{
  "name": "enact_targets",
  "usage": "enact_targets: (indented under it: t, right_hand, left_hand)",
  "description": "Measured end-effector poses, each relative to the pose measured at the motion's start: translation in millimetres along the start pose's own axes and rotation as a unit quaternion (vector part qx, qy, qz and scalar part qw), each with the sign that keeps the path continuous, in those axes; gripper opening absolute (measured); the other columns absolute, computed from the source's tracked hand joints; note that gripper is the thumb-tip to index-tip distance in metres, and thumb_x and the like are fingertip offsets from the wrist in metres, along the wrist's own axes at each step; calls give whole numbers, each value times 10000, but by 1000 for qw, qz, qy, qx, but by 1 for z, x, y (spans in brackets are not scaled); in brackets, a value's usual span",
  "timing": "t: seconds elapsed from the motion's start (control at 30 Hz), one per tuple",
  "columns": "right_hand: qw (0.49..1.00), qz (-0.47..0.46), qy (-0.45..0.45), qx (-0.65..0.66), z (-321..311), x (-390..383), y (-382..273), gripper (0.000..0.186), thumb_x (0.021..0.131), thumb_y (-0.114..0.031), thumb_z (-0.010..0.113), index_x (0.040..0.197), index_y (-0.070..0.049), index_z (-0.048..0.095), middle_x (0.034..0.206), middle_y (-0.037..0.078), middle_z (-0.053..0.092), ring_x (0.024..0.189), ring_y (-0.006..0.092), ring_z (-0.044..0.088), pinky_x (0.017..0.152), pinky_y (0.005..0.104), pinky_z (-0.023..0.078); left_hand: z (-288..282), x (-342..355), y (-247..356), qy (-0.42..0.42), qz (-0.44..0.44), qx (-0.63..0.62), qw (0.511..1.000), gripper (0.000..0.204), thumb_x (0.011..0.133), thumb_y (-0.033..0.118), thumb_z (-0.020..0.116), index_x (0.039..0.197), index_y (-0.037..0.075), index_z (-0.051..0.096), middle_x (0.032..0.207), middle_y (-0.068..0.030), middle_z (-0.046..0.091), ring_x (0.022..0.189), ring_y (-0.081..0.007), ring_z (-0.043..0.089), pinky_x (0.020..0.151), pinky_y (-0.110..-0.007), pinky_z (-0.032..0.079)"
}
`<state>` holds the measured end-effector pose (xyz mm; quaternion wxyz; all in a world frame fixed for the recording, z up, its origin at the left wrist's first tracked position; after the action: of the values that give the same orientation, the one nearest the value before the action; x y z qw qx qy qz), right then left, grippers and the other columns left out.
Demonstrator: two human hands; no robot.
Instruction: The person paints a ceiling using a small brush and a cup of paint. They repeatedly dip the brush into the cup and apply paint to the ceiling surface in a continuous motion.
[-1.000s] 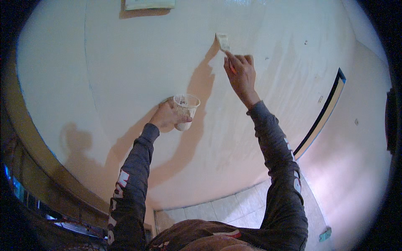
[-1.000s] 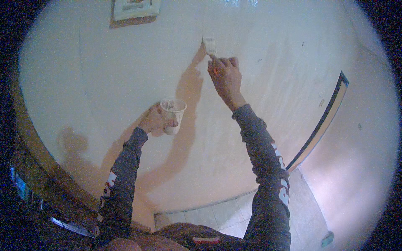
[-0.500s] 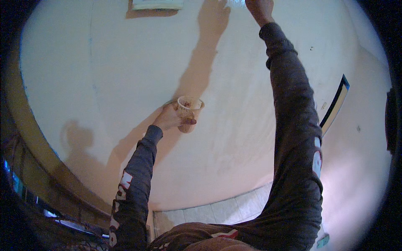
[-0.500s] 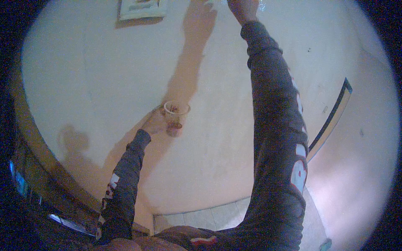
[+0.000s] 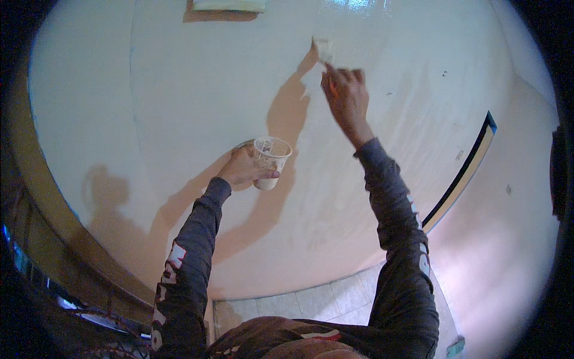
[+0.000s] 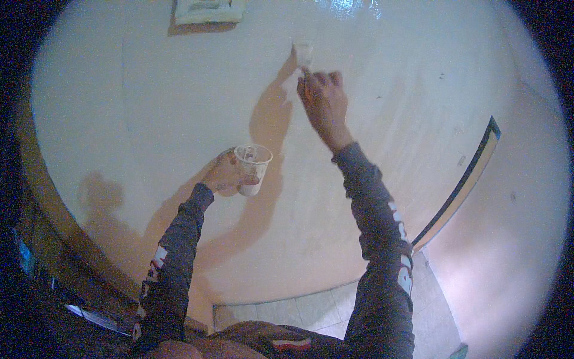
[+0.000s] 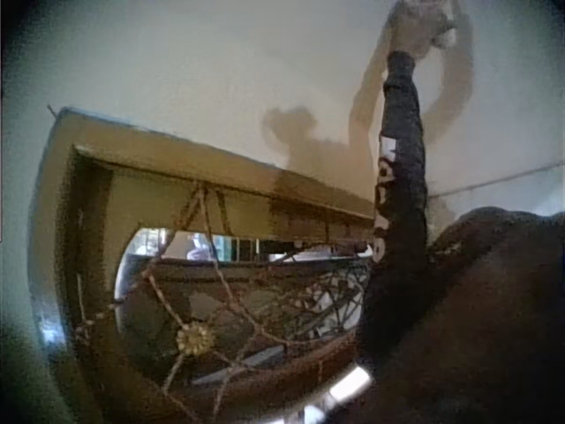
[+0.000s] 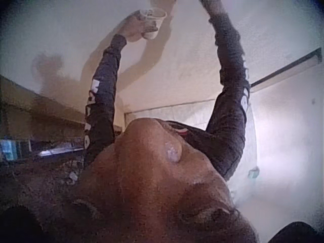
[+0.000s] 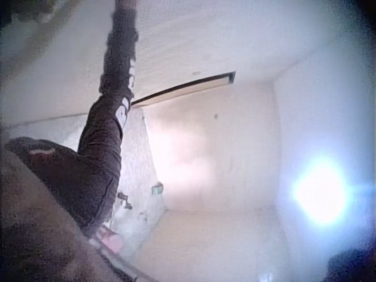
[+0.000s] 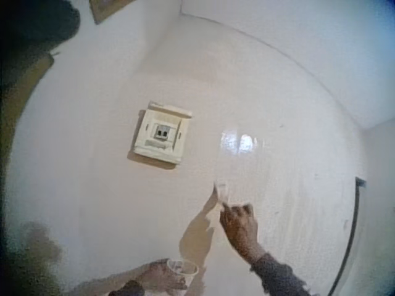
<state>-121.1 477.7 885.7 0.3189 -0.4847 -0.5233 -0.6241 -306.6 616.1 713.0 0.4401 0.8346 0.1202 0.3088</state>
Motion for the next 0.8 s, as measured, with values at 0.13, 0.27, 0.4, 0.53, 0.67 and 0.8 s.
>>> enact_targets:
  t: [0.13,0.27,0.4,0.53,0.67,0.8]
  right_hand:
    - [997,14,-49,54,-13,-48,-16,249,861,-208,721,1095,-126,701,898,57,673,859,283,581,672,383,536]
    - [999,4,-21,41,-18,-30,-6,289,868,-211,722,1146,-137,695,906,60,673,853,277,574,711,374,531]
    - [996,-65,63,-3,-12,63,24,259,924,-274,663,1146,-143,692,949,72,674,917,295,583,778,424,508]
    - [985,-75,152,18,-4,180,38,268,942,-242,641,1127,-58,699,888,158,673,810,354,583,729,438,470]
    - [990,-65,118,-47,19,218,51,240,933,-240,626,1103,-91,706,886,145,675,820,362,585,711,459,492]
    - [993,-63,95,-41,46,197,51,219,918,-230,632,1064,-80,697,884,154,661,835,369,581,701,471,497]
  left_hand:
    - [1,0,-2,28,0,83,996,795,632,343,927,1262,6,579,1185,-130,677,1078,-233,649,960,-370,524]
    - [-2,13,-33,29,52,63,996,857,607,397,934,1277,5,573,1203,-140,667,1081,-241,647,968,-372,523]
    - [3,8,-22,21,20,18,999,859,614,393,932,1291,14,562,1222,-138,655,1110,-245,633,1004,-371,499]
    - [-1,33,-74,9,-2,-75,997,795,677,330,914,1315,43,536,1246,-113,637,1125,-240,618,1018,-366,490]
    - [12,27,-40,-13,105,92,990,803,677,363,912,1322,66,536,1244,-106,636,1139,-238,611,1022,-374,491]
    - [4,19,-46,-10,87,-43,995,812,647,377,928,1303,71,559,1241,-102,643,1125,-237,619,1013,-374,496]
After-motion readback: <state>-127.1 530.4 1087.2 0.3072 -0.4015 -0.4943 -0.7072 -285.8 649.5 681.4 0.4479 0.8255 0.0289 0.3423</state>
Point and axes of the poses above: each hand's wrist, its own x-axis towards the middle knuckle, its own z-axis out of the palm, y = z × x, the point moved 2 cm from there along x, towards the middle knuckle
